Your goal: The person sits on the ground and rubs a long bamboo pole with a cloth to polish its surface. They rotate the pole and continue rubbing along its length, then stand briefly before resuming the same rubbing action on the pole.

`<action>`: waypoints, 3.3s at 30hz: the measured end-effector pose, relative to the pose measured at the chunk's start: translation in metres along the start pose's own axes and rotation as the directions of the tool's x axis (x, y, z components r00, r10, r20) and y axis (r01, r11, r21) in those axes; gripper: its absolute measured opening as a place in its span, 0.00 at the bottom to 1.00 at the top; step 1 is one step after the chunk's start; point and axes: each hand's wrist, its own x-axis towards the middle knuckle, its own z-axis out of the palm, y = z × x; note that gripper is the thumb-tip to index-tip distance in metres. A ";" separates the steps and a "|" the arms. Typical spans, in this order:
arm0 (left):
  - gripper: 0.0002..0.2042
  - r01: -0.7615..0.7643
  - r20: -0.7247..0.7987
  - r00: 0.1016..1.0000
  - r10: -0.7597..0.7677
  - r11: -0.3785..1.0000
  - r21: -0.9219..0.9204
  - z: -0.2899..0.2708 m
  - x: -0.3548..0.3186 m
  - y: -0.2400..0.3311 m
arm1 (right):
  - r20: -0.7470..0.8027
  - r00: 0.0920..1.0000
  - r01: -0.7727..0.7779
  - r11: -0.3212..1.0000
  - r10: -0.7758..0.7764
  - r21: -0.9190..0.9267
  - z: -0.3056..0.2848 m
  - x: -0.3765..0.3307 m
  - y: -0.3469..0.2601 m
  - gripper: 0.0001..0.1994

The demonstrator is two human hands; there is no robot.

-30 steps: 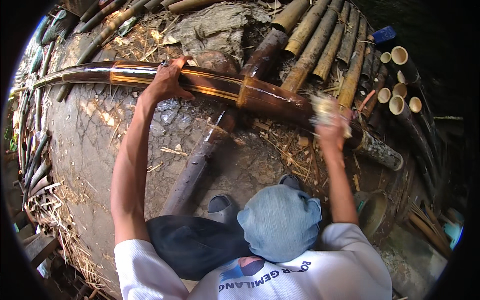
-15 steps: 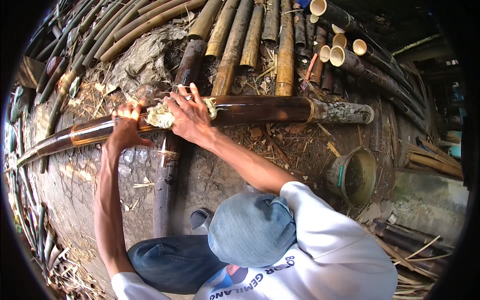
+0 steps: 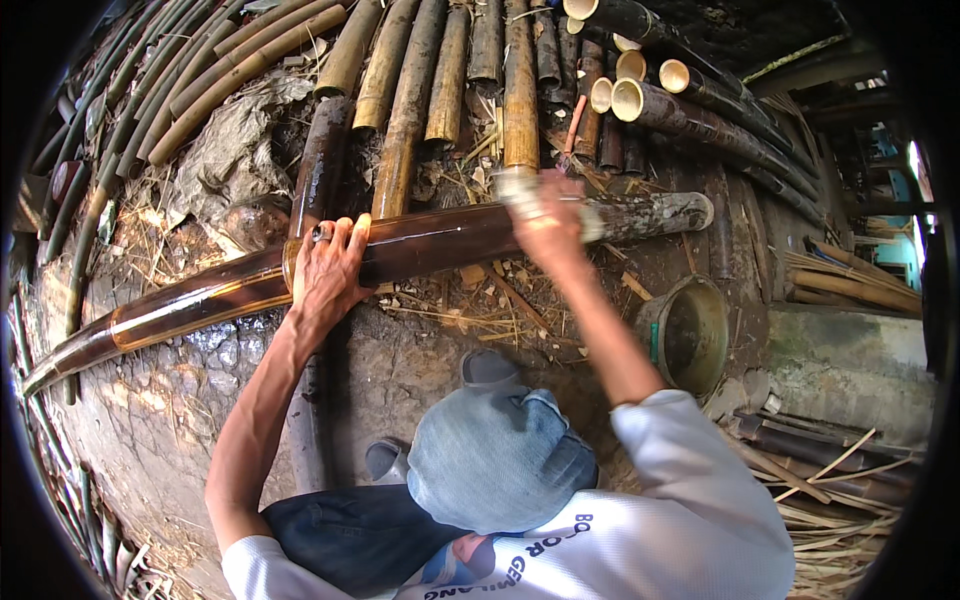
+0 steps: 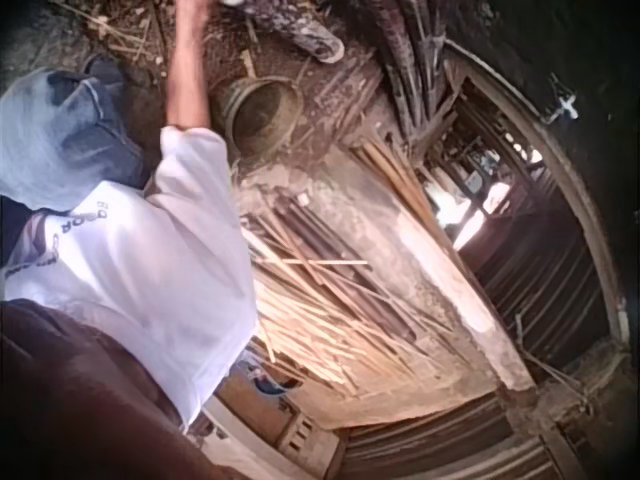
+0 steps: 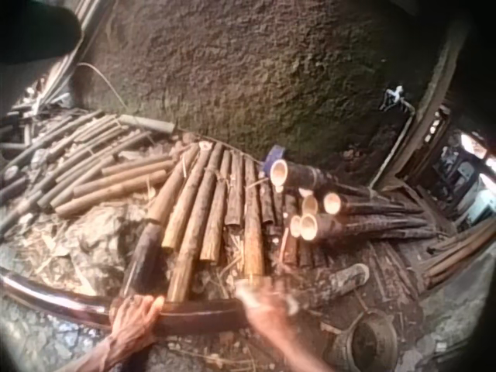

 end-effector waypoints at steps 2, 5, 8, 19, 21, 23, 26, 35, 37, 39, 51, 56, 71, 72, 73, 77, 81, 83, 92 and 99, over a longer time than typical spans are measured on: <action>0.53 -0.052 -0.058 0.997 0.053 0.998 0.026 0.002 -0.008 -0.003 | 0.013 0.885 0.465 0.881 -0.466 -0.081 0.079 -0.024 -0.056 0.20; 0.53 -0.016 -0.085 0.996 0.022 0.998 0.069 -0.005 -0.027 -0.018 | -0.031 0.712 0.671 0.692 -0.702 -0.267 0.101 -0.033 -0.070 0.18; 0.52 0.059 -0.146 0.988 -0.046 0.994 0.088 -0.010 -0.037 -0.040 | -0.109 0.953 0.230 0.910 -0.282 -0.345 -0.004 -0.005 0.004 0.26; 0.45 0.075 -0.292 0.956 -0.038 0.990 0.119 0.032 -0.081 -0.023 | 0.125 0.837 0.542 0.839 -0.533 -0.050 0.130 -0.052 -0.105 0.30; 0.51 0.034 -0.181 0.983 -0.014 0.993 0.112 0.021 -0.086 -0.032 | 0.020 0.696 0.711 0.685 -0.717 -0.161 0.160 -0.065 -0.130 0.31; 0.56 0.122 -0.015 0.993 -0.121 0.990 0.076 0.004 -0.096 -0.049 | 0.021 0.615 0.782 0.605 -0.788 -0.150 0.134 -0.064 -0.110 0.32; 0.63 0.193 0.047 0.978 -0.203 0.967 0.165 -0.026 -0.112 -0.089 | -0.059 0.892 0.431 0.884 -0.448 -0.181 0.028 -0.038 -0.022 0.26; 0.56 0.256 -0.113 0.964 -0.242 0.957 0.132 -0.003 -0.129 -0.130 | -0.079 0.929 0.297 0.857 -0.361 -0.422 0.021 0.003 -0.015 0.17; 0.59 0.216 -0.188 0.964 -0.186 0.965 0.152 0.001 -0.135 -0.130 | 0.147 0.856 0.496 0.867 -0.496 0.044 0.098 -0.028 -0.113 0.21; 0.47 0.214 -0.240 0.959 -0.153 0.944 0.252 0.002 -0.141 -0.130 | 0.111 0.696 0.702 0.705 -0.709 0.104 0.171 -0.069 -0.199 0.23; 0.28 0.237 -0.432 0.898 -0.085 0.921 0.310 0.024 -0.155 -0.118 | -0.239 0.959 -0.071 0.691 -0.150 -0.719 -0.104 0.033 0.081 0.26; 0.49 0.269 -0.379 0.907 -0.182 0.944 0.191 0.010 -0.151 -0.103 | -0.088 0.986 0.105 0.938 -0.142 -0.331 -0.029 0.022 0.031 0.38; 0.58 0.312 0.070 0.947 -0.313 0.950 0.024 -0.020 -0.109 -0.137 | -0.396 0.918 -0.247 0.801 0.014 -0.545 -0.119 0.057 0.109 0.35; 0.58 0.299 0.103 0.950 -0.295 0.954 -0.028 -0.023 -0.102 -0.148 | -0.322 0.945 -0.152 0.947 0.055 -0.282 -0.089 0.054 0.098 0.35; 0.58 0.276 0.115 0.956 -0.269 0.960 -0.046 -0.026 -0.099 -0.154 | -0.258 0.965 -0.063 0.994 0.039 -0.084 -0.050 0.045 0.072 0.34; 0.67 0.456 0.452 0.828 -0.331 0.867 -0.201 -0.052 -0.066 -0.170 | -0.170 0.813 0.501 0.819 -0.556 -0.280 0.099 0.004 -0.050 0.22; 0.69 0.310 0.558 0.752 -0.351 0.935 0.170 -0.074 -0.033 -0.126 | -0.044 0.737 0.662 0.734 -0.674 -0.149 0.078 -0.003 -0.047 0.28; 0.66 0.295 0.505 0.825 -0.255 0.956 0.002 -0.072 -0.031 -0.075 | -0.177 0.936 0.279 0.947 -0.305 -0.158 0.006 0.019 0.010 0.29; 0.54 0.066 -0.024 0.998 -0.063 0.986 0.156 0.033 0.061 0.094 | -0.185 0.975 -0.131 0.991 0.127 -0.010 -0.072 0.047 0.073 0.31; 0.45 -0.052 0.038 0.998 0.052 0.999 -0.004 -0.007 0.054 0.059 | -0.217 0.890 0.343 0.902 -0.402 -0.264 0.021 0.021 0.068 0.27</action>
